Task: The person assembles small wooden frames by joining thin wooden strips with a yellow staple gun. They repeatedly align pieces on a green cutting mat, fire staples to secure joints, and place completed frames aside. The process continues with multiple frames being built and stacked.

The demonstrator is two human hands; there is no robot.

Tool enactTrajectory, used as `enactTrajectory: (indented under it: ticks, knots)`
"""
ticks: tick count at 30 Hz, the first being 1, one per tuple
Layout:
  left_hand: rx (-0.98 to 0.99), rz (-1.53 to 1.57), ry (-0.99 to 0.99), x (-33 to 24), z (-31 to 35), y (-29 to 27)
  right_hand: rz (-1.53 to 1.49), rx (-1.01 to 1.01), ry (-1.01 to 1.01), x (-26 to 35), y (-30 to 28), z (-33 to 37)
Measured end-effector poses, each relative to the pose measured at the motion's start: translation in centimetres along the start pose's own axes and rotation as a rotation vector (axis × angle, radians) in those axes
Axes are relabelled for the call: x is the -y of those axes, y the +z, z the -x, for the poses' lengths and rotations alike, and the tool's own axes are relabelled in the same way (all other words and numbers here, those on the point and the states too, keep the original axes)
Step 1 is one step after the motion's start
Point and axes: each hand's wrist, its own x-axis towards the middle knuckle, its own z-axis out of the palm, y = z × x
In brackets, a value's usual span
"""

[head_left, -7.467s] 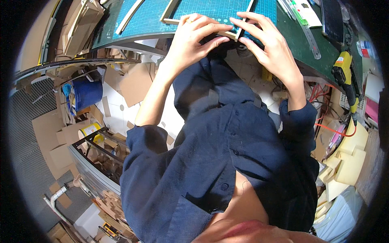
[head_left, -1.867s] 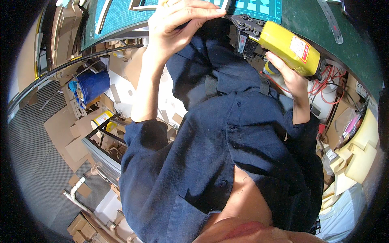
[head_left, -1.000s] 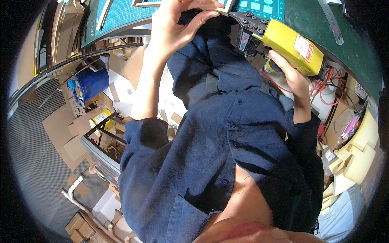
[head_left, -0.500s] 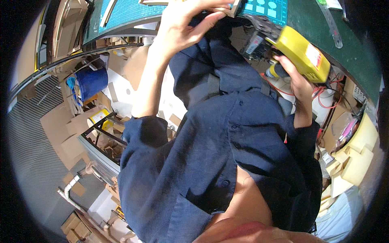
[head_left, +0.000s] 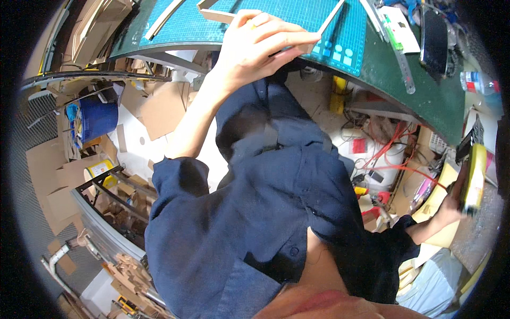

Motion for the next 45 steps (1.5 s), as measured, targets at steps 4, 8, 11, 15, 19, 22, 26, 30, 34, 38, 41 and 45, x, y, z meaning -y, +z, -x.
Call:
enactTrajectory:
  ticks: [4, 8, 11, 15, 19, 22, 26, 30, 34, 38, 41, 45]
  knots:
    - [-0.044, 0.17, -0.016, 0.5, -2.5, -1.3, 0.216, 0.039, -0.077, 0.0, 2.1, -4.0]
    - [-0.058, 0.107, -0.006, 0.9, -4.5, -2.6, 0.236, 0.125, -0.098, -1.5, 5.5, -6.1]
    - [-0.093, 0.087, 0.006, 0.9, -5.5, -3.0, 0.31, 0.186, -0.057, 0.2, 8.2, -6.5]
    - [-0.08, 0.091, -0.008, 1.4, -6.3, -3.5, 0.365, 0.255, 0.001, 1.9, 10.3, -7.4]
    - [-0.063, 0.135, -0.012, 1.8, -7.0, -3.4, 0.189, 0.271, -0.086, 0.0, 10.8, -8.1]
    - [-0.073, 0.193, -0.012, 1.8, -7.5, -3.4, 0.108, 0.402, -0.033, -0.1, 10.0, -8.8]
    - [-0.071, 0.185, -0.047, 1.7, -7.4, -2.9, 0.013, 0.508, 0.023, -0.6, 9.5, -8.3]
    - [-0.068, 0.257, -0.096, 1.5, -7.5, -2.5, -0.011, 0.606, 0.012, 0.9, 7.5, -7.9]
    - [-0.011, 0.181, -0.075, 1.7, -7.8, -2.9, 0.129, 0.427, -0.266, 5.0, 7.3, -8.7]
    - [-0.01, 0.217, -0.086, 1.7, -8.0, -3.3, -0.325, 0.506, -0.115, 13.7, 9.8, -10.6]
    - [-0.001, 0.273, -0.139, 1.7, -8.2, -3.7, -0.443, 0.469, -0.367, 17.5, 13.8, -13.0]
    - [0.025, 0.302, -0.135, 2.1, -8.2, -3.8, -0.647, 0.489, -0.517, 21.9, 19.5, -18.5]
